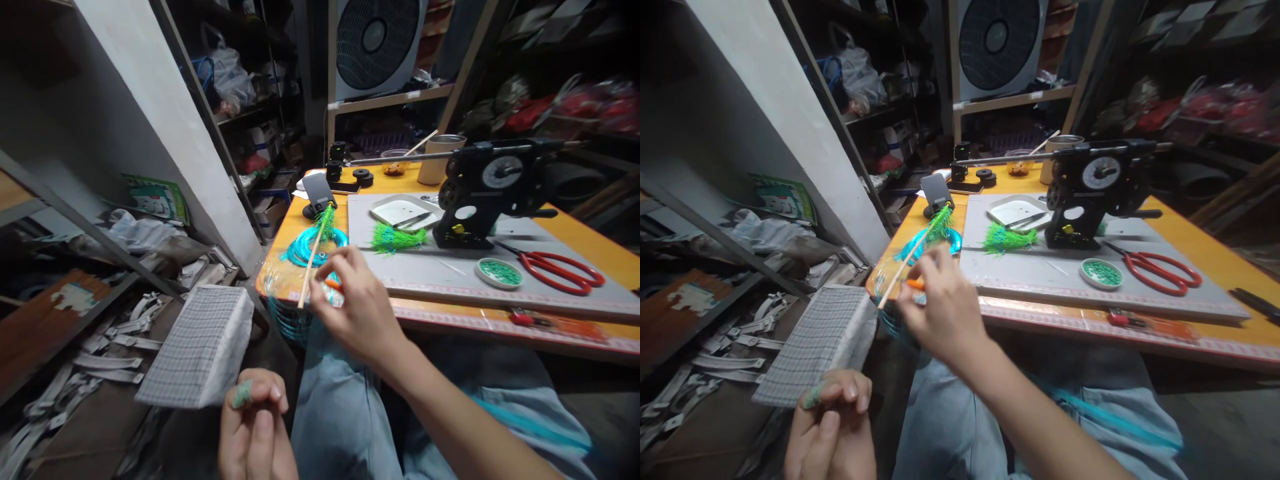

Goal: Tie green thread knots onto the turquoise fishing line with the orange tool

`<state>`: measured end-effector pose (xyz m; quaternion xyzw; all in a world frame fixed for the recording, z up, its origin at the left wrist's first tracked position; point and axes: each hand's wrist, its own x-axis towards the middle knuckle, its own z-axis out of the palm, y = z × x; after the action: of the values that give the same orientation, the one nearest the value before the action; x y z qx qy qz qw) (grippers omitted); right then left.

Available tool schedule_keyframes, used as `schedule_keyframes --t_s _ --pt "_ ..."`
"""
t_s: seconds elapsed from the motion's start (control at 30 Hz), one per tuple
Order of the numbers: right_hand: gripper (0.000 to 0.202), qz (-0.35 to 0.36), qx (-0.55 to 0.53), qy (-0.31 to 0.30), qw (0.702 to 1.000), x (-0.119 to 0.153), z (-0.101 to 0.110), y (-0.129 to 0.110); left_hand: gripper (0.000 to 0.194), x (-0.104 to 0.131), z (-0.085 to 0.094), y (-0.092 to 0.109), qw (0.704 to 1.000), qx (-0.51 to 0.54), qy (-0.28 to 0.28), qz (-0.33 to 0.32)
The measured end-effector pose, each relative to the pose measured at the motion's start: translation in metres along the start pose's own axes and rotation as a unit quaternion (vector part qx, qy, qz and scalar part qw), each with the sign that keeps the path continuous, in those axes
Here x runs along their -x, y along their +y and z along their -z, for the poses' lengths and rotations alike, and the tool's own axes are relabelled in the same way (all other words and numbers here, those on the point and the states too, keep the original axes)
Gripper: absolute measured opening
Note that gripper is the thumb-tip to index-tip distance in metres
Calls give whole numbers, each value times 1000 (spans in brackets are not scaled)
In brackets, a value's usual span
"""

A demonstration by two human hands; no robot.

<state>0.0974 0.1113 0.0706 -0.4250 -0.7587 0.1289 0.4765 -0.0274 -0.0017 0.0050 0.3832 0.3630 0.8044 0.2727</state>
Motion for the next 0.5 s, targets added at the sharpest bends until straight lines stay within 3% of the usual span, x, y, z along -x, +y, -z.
schedule_keyframes --t_s 0.07,0.13,0.17,0.2,0.27,0.3,0.37,0.5 --pt "8 -18 44 43 998 -4 11 19 9 8 -4 -6 998 -6 -19 -57" --pt "8 -28 51 79 995 1 32 35 10 26 -13 -18 993 5 -95 -69" --pt "6 -30 49 94 994 7 45 40 14 38 -18 -27 990 -14 -132 -40" --pt "4 -32 44 101 993 16 59 44 16 52 -24 -38 986 -51 -148 59" --pt "7 -42 30 85 995 41 85 48 9 78 -37 -61 924 -80 -184 325" --pt "10 -48 23 61 997 55 96 50 6 89 -43 -73 901 -70 -191 384" --pt "12 -60 7 7 998 85 113 53 16 102 -55 -94 882 -51 -176 435" --pt "11 -112 -12 -48 993 136 131 65 28 101 -72 -123 896 -31 -87 434"
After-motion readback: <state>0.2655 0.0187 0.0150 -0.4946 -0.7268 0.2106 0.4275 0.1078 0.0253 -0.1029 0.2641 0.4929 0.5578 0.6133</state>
